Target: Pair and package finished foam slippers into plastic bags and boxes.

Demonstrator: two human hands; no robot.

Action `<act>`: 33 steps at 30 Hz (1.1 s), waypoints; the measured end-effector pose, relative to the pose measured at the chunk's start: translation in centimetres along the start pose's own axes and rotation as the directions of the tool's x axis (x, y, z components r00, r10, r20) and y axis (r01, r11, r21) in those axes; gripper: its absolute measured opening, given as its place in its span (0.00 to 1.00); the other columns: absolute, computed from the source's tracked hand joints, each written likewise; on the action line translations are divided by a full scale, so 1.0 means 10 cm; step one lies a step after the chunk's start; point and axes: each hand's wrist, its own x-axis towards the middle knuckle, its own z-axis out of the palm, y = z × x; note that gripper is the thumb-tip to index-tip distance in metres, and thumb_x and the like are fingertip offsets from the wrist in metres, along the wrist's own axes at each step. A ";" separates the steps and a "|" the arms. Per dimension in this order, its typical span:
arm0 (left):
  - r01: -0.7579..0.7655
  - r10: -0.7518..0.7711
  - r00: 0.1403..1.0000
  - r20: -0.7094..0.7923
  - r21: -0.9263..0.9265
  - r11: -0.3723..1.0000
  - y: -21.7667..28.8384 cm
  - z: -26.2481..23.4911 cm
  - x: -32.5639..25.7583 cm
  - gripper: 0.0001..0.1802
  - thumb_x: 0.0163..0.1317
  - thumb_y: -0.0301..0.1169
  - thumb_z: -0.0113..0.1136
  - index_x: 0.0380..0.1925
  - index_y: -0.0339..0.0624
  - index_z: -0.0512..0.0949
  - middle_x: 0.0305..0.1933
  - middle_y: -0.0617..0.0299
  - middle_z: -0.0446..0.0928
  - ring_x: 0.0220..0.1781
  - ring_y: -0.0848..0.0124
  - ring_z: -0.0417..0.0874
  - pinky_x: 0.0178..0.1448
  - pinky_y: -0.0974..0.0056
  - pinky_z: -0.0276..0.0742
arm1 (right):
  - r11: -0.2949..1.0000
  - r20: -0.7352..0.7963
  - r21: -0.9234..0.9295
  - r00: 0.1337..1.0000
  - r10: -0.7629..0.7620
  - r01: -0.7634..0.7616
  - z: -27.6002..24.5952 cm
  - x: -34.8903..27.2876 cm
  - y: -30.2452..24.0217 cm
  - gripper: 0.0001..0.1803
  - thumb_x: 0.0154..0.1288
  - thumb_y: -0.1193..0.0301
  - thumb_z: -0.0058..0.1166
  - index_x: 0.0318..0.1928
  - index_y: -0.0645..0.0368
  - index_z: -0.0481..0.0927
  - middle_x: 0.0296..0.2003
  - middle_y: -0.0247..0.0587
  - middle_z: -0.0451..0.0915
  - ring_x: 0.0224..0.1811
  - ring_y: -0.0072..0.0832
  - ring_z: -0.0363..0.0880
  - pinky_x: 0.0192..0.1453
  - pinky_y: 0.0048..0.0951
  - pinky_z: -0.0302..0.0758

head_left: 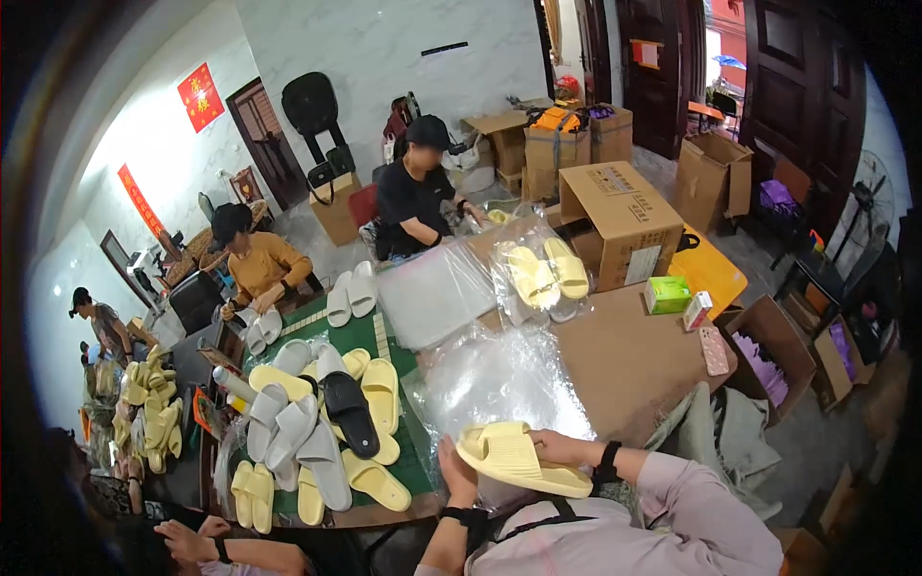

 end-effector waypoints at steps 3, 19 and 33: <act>0.222 -0.243 0.970 0.022 -0.487 0.845 0.22 -0.07 0.09 0.29 0.57 0.29 0.51 0.59 0.32 0.61 0.55 0.32 0.65 0.59 0.44 0.65 0.60 0.56 0.65 | 1.000 0.107 0.001 0.994 0.005 -0.005 -0.01 -0.03 0.01 0.17 0.66 0.65 0.45 0.52 0.60 0.73 0.42 0.35 0.78 0.43 0.19 0.72 0.50 0.25 0.69; -0.012 0.093 0.977 -0.191 0.388 0.922 0.56 -0.39 0.35 0.11 0.58 0.20 0.47 0.39 0.31 0.76 0.39 0.44 0.73 0.40 0.50 0.75 0.46 0.56 0.71 | 0.969 -0.470 -0.007 0.855 -0.220 0.246 -0.41 -0.26 0.49 0.15 0.62 0.72 0.52 0.48 0.64 0.75 0.42 0.37 0.78 0.44 0.23 0.75 0.49 0.26 0.71; -0.085 0.164 0.938 -0.304 0.257 0.963 0.61 -0.36 0.29 0.13 0.64 0.26 0.44 0.45 0.32 0.74 0.57 0.39 0.66 0.57 0.46 0.69 0.56 0.56 0.67 | 0.851 -0.116 -0.241 0.857 -0.503 0.467 0.00 -0.16 -0.19 0.14 0.59 0.70 0.52 0.46 0.59 0.74 0.38 0.42 0.76 0.43 0.31 0.73 0.47 0.29 0.69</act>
